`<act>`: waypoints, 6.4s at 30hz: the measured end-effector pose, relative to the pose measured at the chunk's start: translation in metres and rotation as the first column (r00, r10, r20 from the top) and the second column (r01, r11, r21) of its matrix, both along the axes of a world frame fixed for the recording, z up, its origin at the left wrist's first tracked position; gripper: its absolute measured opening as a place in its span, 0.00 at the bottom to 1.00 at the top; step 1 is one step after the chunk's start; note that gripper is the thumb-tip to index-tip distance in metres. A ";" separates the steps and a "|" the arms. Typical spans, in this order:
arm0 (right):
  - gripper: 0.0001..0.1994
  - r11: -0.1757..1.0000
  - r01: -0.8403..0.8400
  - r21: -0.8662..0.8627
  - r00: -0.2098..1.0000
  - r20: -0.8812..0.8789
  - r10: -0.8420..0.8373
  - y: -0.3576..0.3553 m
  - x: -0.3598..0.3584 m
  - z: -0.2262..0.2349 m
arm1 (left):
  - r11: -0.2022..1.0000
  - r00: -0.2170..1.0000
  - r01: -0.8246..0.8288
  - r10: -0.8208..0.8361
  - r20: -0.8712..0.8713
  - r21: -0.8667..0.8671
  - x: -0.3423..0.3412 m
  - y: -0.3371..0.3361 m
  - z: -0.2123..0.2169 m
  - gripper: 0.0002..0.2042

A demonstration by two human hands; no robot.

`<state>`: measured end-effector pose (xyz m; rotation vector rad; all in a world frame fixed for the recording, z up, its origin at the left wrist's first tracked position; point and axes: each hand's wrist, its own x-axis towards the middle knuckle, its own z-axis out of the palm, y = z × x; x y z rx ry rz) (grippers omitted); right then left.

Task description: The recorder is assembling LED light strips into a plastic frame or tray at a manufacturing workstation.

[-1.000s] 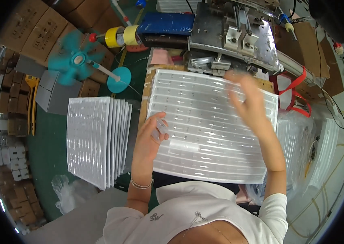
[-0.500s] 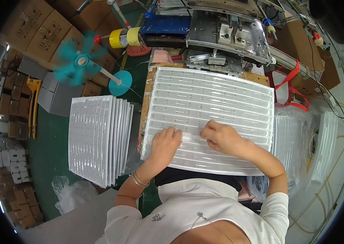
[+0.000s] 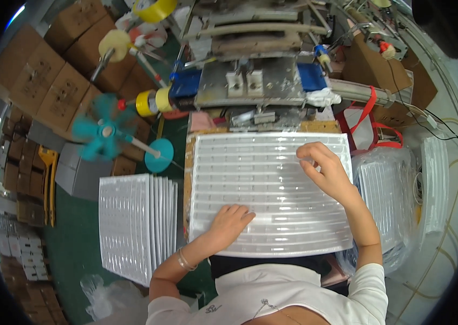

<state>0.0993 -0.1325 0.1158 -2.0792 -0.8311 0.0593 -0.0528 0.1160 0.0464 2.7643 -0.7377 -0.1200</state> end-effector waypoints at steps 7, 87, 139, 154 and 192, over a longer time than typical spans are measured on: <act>0.13 0.967 0.184 0.176 0.983 -0.002 -0.186 -0.019 0.025 0.014 | 0.858 0.840 -0.136 0.366 0.401 -0.496 0.130 0.003 0.073 0.20; 0.08 0.874 0.466 0.141 0.558 0.719 -0.414 0.101 0.154 0.031 | 0.741 0.844 -0.159 0.444 0.300 -0.652 0.166 -0.003 0.115 0.15; 0.14 0.840 0.239 0.486 0.970 -0.150 -0.190 -0.003 0.057 0.008 | 0.786 0.635 -0.241 0.571 0.520 -0.569 0.166 -0.016 0.074 0.12; 0.11 0.917 0.375 0.133 0.614 0.705 -0.353 0.095 0.148 0.029 | 0.700 0.700 -0.192 0.589 0.403 -0.688 0.141 -0.010 0.082 0.15; 0.10 0.947 0.316 0.064 0.947 -0.072 -0.312 -0.021 0.017 -0.009 | 0.661 0.888 -0.449 0.252 -0.386 -0.602 0.033 -0.040 0.025 0.12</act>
